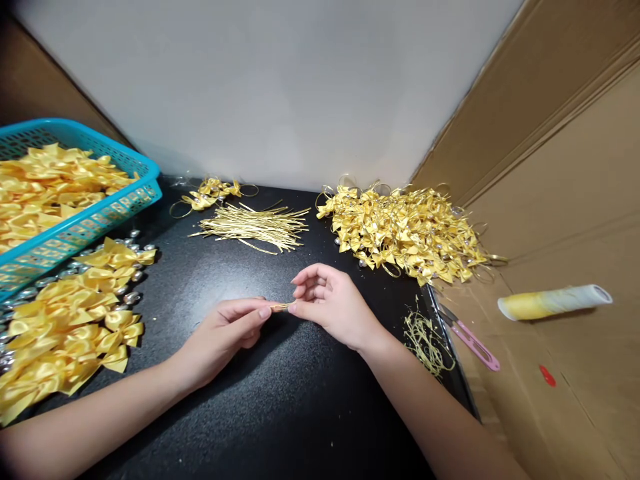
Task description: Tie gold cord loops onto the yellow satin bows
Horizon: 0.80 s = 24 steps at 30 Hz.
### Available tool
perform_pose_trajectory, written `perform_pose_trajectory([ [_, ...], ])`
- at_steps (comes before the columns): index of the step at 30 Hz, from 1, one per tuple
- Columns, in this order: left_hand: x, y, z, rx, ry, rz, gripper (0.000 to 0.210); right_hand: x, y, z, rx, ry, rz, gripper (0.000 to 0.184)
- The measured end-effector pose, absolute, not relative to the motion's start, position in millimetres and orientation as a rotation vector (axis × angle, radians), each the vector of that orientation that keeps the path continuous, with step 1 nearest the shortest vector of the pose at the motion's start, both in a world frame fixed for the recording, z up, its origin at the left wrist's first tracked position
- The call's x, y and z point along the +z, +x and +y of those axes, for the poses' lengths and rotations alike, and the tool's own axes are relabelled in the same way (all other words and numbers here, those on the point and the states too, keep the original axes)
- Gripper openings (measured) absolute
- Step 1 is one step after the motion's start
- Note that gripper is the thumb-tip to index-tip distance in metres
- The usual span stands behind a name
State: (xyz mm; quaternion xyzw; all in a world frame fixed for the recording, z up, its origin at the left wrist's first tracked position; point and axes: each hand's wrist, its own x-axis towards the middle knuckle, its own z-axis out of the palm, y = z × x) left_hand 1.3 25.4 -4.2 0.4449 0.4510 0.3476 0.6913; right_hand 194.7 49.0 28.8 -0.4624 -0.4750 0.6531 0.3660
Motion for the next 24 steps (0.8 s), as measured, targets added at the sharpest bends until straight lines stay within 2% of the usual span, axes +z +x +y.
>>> perform_pose_trajectory([
  [6, -0.1, 2.8, 24.1, 0.735, 0.945, 1.094, 0.038, 35.8, 202.0, 48.6, 1.626, -1.157, -1.517, 0.032],
  [10, 0.1, 2.9, 23.1, 0.750, 0.933, 1.110, 0.038, 42.6, 201.5, 44.5, 1.345, -1.209, -1.848, 0.030],
  [13, 0.3, 0.9, 23.9, 0.738, 0.948, 1.061, 0.033, 45.3, 198.3, 41.7, 1.214, -1.178, -1.914, 0.021],
  [16, 1.8, -3.0, 28.2, 0.655, 0.980, 0.939, 0.029, 46.2, 196.5, 41.1, 1.177, -1.175, -1.929, 0.009],
  [19, 4.1, -6.9, 35.3, 0.506, 0.983, 0.824, 0.028, 46.3, 197.3, 41.9, 1.158, -1.199, -1.955, 0.012],
  [24, 8.8, -9.8, 43.1, 0.381, 0.908, 0.807, 0.029, 45.8, 198.8, 41.8, 1.203, -1.203, -1.963, 0.007],
])
